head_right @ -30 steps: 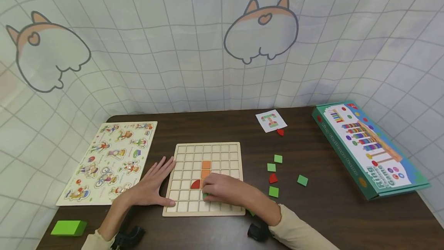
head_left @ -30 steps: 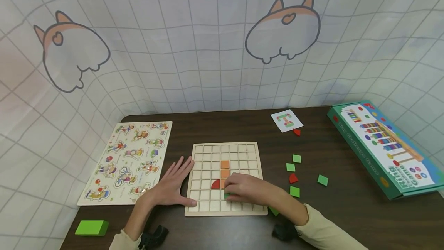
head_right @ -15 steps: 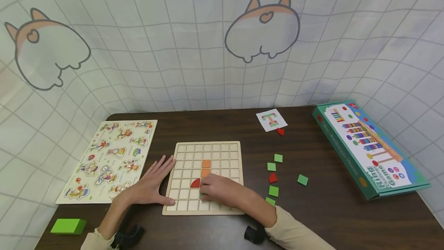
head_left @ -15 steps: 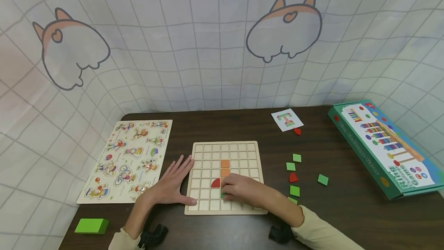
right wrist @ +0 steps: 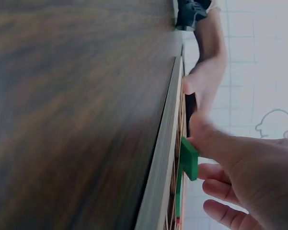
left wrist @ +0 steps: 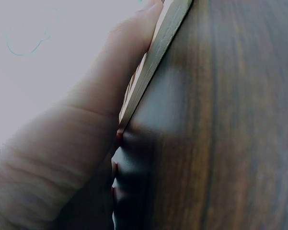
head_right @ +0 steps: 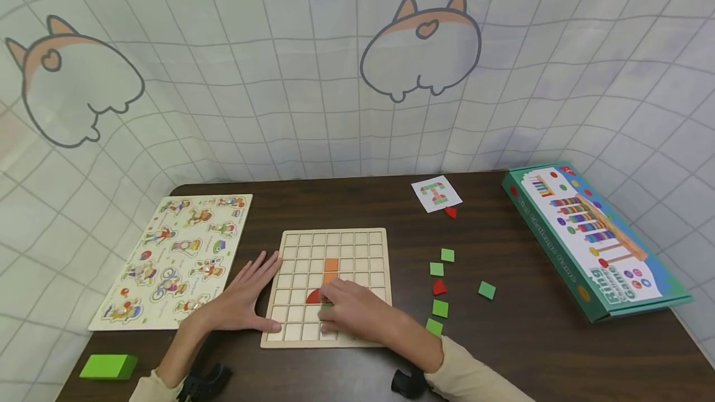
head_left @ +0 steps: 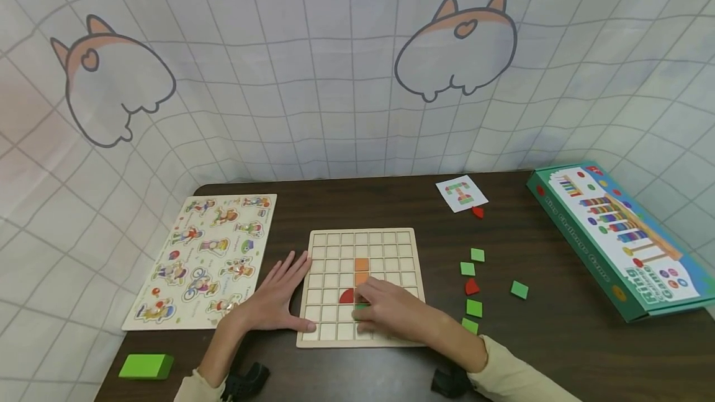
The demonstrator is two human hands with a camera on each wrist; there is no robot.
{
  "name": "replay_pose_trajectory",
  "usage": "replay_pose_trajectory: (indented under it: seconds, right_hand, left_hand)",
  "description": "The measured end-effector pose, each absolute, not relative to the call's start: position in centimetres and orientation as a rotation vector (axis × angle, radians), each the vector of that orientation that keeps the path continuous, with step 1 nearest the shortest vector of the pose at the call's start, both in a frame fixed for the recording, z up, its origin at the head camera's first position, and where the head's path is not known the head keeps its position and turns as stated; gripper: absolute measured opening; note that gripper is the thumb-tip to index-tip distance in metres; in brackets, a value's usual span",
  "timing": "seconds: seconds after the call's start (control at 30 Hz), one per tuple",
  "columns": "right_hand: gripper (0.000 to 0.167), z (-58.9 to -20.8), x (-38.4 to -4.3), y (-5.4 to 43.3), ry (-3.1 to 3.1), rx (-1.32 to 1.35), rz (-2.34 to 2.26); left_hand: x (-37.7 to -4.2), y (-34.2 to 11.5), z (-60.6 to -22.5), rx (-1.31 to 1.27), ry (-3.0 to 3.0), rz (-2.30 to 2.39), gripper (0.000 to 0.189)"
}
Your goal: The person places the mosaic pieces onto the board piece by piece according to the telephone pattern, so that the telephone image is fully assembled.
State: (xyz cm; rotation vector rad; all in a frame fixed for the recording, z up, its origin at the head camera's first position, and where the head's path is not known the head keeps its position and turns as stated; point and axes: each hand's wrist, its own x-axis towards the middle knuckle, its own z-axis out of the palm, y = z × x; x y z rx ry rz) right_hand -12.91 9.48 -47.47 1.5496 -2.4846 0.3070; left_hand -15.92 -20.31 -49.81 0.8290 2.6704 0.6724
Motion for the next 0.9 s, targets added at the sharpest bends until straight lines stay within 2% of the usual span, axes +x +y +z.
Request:
replay_pose_trajectory:
  seconds: [0.33, 0.53, 0.77, 0.9]
  right_hand:
    - [0.032, -46.9, -11.8, 10.3, -2.525, 1.562, 0.21]
    - [0.036, -45.9, -11.5, 12.4, -2.533, 1.486, 0.278]
    - [0.043, -45.4, -12.1, 20.6, -2.592, 1.234, 0.454]
    - [0.063, -44.6, -13.2, 26.9, -2.811, 0.992, 0.493]
  left_hand:
    - [-16.0, -20.4, -50.0, 0.849, 2.661, 0.676, 0.12]
    - [-16.0, -20.5, -50.0, 0.852, 2.651, 0.682, 0.12]
    - [-16.0, -20.5, -50.0, 0.859, 2.655, 0.686, 0.12]
    - [-16.0, -20.5, -50.0, 0.846, 2.647, 0.686, 0.12]
